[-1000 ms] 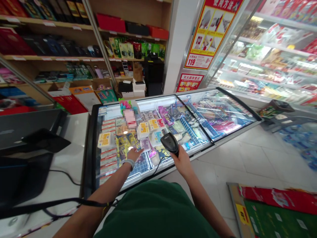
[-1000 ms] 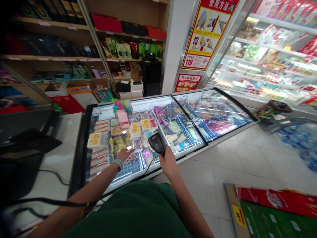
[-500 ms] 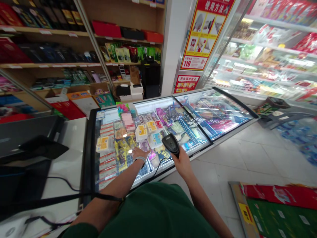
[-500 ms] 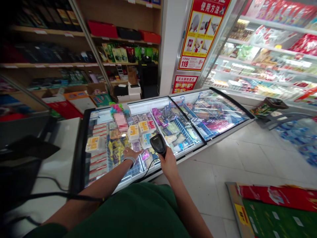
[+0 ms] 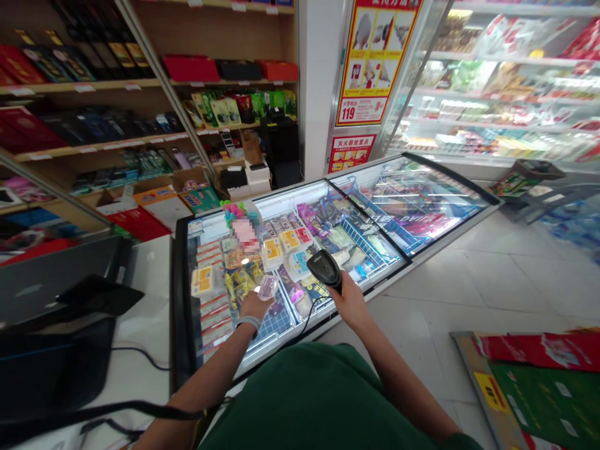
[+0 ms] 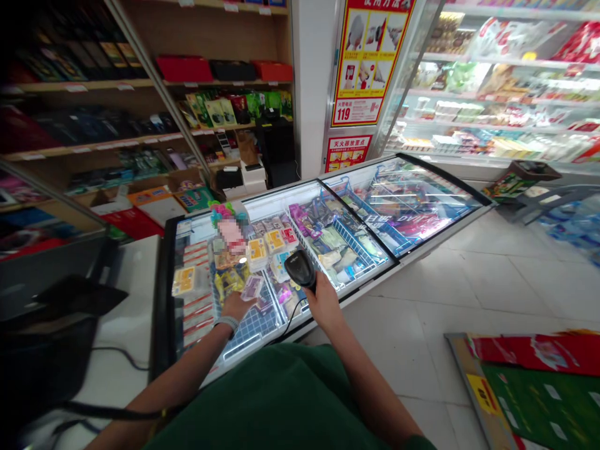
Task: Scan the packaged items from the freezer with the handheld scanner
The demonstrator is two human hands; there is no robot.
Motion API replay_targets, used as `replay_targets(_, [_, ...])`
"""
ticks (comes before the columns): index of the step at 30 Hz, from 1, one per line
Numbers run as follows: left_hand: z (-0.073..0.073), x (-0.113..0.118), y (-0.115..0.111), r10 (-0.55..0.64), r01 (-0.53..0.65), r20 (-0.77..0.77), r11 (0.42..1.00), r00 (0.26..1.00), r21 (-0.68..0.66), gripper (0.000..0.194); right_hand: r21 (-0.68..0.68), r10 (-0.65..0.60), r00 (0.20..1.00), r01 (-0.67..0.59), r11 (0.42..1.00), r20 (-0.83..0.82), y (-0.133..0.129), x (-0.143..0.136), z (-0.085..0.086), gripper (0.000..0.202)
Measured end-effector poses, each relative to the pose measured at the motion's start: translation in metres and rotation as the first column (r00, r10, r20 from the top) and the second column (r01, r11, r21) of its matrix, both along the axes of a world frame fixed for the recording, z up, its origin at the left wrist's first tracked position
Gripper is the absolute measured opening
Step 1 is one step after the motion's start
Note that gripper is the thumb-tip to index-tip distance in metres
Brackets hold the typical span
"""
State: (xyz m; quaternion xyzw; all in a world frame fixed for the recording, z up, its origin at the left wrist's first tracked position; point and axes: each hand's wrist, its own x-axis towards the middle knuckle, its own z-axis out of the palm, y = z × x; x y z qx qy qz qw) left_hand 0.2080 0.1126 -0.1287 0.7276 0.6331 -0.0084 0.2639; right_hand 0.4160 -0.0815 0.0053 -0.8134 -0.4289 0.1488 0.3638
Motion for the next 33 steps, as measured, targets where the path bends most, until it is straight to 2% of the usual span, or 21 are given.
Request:
replay_targets(3, [0.005, -0.020, -0.002, -0.022, 0.023, -0.020, 0.999, 1.000, 0.030, 0.040, -0.003, 0.010, 1.000, -0.010, 1.000, -0.009, 0.002, 0.001, -0.001, 0.026])
replay_targets(7, [0.016, -0.042, -0.010, -0.022, 0.026, -0.036, 0.990, 0.999, 0.137, 0.049, -0.024, 0.024, 1.000, -0.024, 0.999, 0.002, 0.006, 0.001, -0.001, 0.025])
replay_targets(12, [0.042, -0.058, -0.014, -0.069, 0.077, -0.036, 0.939, 0.997, 0.335, 0.054, -0.071, 0.047, 0.999, -0.047, 0.996, -0.002, 0.012, -0.002, 0.008, 0.024])
replay_targets(17, [0.070, -0.060, -0.012, -0.111, 0.118, -0.045, 0.846, 0.993, 0.519, 0.054, -0.099, 0.108, 0.994, -0.110, 0.989, -0.024, 0.017, -0.007, 0.018, 0.021])
replay_targets(23, [0.092, -0.055, -0.009, -0.123, 0.117, -0.037, 0.756, 0.992, 0.644, 0.058, -0.052, 0.212, 0.977, -0.214, 0.976, -0.029, 0.021, -0.016, 0.025, 0.022])
replay_targets(28, [0.103, -0.052, -0.007, -0.121, 0.117, -0.044, 0.704, 0.992, 0.701, 0.061, -0.030, 0.287, 0.956, -0.289, 0.957, -0.069, 0.025, -0.028, 0.035, 0.024])
replay_targets(33, [0.104, -0.053, -0.004, -0.121, 0.124, -0.059, 0.650, 0.991, 0.750, 0.063, -0.065, 0.358, 0.930, -0.364, 0.929, -0.082, 0.029, -0.036, 0.041, 0.028])
